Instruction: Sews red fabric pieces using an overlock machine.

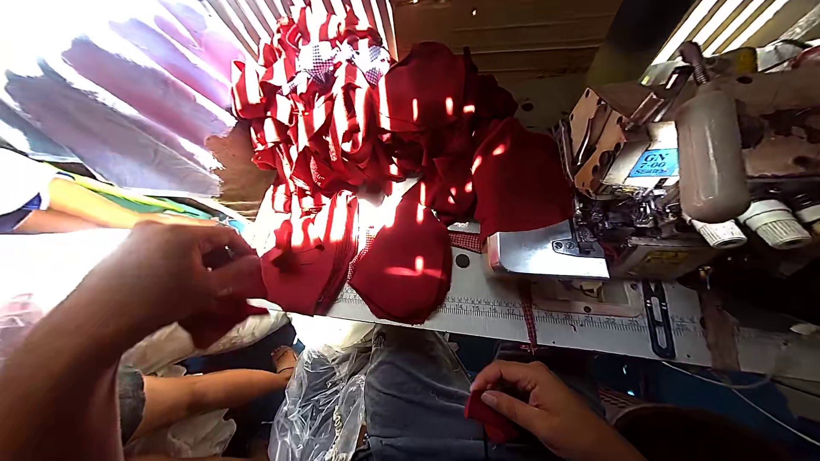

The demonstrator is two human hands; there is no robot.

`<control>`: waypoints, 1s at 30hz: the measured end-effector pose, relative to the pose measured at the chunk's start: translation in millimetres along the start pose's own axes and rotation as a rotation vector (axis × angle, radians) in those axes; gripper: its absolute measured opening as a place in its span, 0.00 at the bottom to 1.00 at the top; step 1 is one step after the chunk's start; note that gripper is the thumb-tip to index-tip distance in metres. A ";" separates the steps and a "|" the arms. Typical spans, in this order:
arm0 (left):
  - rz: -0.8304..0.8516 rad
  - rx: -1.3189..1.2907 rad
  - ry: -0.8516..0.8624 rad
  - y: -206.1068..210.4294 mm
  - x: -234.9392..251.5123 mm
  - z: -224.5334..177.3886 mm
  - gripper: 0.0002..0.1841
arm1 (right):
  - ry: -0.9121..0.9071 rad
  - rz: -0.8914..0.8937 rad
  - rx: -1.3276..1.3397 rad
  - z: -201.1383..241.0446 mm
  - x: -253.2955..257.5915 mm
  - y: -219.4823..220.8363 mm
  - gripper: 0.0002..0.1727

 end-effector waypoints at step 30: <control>-0.376 -0.457 -0.643 135.4 -184.1 -25.6 0.14 | 0.325 0.246 -1.307 36.6 263.4 170.4 0.43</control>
Point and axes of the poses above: each hand's wrist, its own x-axis towards the middle knuckle, its own y-axis out of the palm, z = x × y, the point moved 8 cm from there along x, towards the middle knuckle, and after that the axes turned 2 degrees about -z, right-handed, at the moved point
